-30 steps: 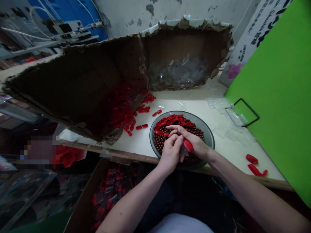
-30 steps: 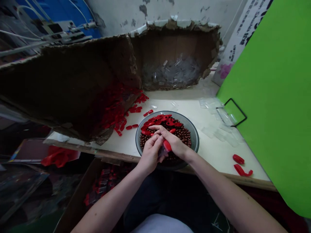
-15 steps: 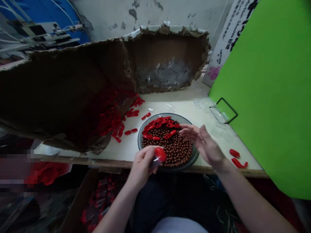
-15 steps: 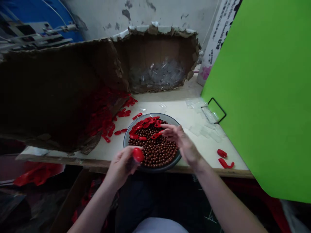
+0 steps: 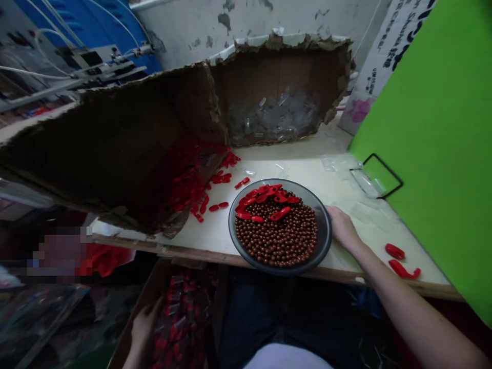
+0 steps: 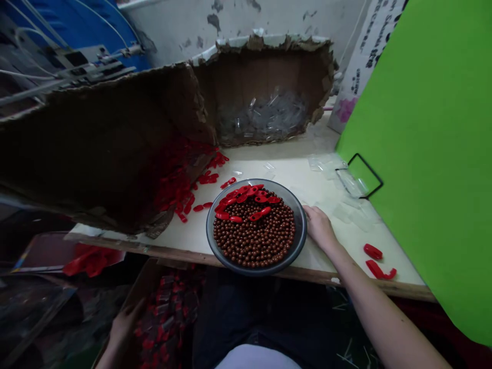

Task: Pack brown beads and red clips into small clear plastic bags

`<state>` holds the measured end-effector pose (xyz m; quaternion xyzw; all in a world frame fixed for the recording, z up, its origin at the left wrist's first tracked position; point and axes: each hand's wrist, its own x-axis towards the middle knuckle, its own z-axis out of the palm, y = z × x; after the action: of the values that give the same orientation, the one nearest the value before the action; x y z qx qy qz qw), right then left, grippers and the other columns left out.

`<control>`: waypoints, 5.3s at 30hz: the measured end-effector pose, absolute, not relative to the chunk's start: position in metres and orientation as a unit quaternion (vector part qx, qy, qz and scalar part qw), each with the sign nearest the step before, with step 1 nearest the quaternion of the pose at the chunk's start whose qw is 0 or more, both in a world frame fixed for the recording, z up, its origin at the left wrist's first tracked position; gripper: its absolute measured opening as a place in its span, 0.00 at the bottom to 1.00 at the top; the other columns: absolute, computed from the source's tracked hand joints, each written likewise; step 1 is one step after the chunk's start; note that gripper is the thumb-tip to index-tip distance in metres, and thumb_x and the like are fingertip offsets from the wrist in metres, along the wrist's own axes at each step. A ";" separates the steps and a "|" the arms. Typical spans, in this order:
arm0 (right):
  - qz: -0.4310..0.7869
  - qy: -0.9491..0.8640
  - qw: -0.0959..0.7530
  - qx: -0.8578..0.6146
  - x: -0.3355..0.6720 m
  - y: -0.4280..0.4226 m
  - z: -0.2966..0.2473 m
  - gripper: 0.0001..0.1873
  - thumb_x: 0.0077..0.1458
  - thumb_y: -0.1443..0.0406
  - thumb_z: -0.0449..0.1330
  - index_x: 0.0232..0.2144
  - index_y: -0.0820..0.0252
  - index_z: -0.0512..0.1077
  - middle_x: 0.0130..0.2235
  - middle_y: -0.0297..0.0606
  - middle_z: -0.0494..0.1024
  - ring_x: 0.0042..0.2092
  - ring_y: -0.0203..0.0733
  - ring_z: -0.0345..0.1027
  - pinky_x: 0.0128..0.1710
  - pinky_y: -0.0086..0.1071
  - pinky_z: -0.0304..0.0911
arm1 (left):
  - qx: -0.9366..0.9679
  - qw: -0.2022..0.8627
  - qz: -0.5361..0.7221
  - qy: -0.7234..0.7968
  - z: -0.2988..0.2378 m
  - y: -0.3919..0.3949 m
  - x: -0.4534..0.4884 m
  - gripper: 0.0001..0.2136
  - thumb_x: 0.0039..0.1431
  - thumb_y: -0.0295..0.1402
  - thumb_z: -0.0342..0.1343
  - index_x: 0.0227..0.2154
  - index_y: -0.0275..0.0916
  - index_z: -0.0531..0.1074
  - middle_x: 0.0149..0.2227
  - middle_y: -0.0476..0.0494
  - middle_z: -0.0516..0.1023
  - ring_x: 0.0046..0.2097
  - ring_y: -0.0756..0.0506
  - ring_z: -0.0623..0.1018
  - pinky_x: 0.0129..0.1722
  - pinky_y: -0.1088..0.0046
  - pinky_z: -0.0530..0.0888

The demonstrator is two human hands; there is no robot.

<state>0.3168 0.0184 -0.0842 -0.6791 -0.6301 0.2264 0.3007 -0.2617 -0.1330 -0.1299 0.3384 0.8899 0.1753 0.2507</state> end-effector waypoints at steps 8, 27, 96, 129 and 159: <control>0.265 -0.508 0.388 -0.722 0.332 0.030 -0.103 0.18 0.44 0.59 0.62 0.38 0.62 0.75 0.29 0.40 0.78 0.31 0.44 0.71 0.38 0.40 0.67 | 0.385 0.107 0.305 0.864 -0.129 -0.085 -0.214 0.23 0.53 0.42 0.52 0.48 0.33 0.71 0.46 0.32 0.76 0.52 0.32 0.74 0.52 0.56 0.69; 0.261 -0.743 0.254 -0.562 0.285 -0.003 0.002 0.18 0.55 0.64 0.59 0.50 0.55 0.67 0.41 0.40 0.77 0.39 0.43 0.72 0.41 0.38 0.68 | 0.927 0.110 0.055 0.354 -0.007 0.050 0.042 0.13 0.60 0.28 0.45 0.41 0.35 0.74 0.43 0.37 0.78 0.49 0.41 0.75 0.49 0.62 0.66; 0.484 -0.659 0.382 -0.431 0.231 0.005 0.061 0.23 0.48 0.60 0.68 0.47 0.55 0.69 0.42 0.39 0.80 0.41 0.44 0.76 0.43 0.40 0.73 | 0.377 0.764 0.429 0.302 0.025 0.000 0.031 0.18 0.49 0.31 0.57 0.44 0.32 0.75 0.40 0.37 0.82 0.40 0.42 0.81 0.43 0.66 0.74; 0.245 -0.757 0.256 -0.549 0.258 0.048 0.001 0.08 0.54 0.63 0.58 0.36 0.55 0.75 0.38 0.37 0.81 0.39 0.45 0.75 0.43 0.41 0.68 | 0.398 0.627 0.560 0.369 -0.010 0.020 0.021 0.13 0.52 0.36 0.63 0.40 0.37 0.74 0.42 0.42 0.81 0.44 0.46 0.79 0.42 0.72 0.75; 0.237 -0.856 -0.064 -0.456 0.217 0.042 0.114 0.10 0.49 0.60 0.60 0.32 0.56 0.79 0.28 0.35 0.80 0.30 0.41 0.71 0.29 0.31 0.59 | 0.595 0.569 0.415 0.388 0.004 -0.006 0.034 0.12 0.59 0.31 0.55 0.45 0.36 0.75 0.45 0.41 0.79 0.47 0.44 0.76 0.51 0.70 0.68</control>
<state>0.2174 0.0424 0.1137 -0.4557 -0.8555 0.2373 -0.0640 0.0342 -0.0055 0.0038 0.5950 0.3879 0.4150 0.5686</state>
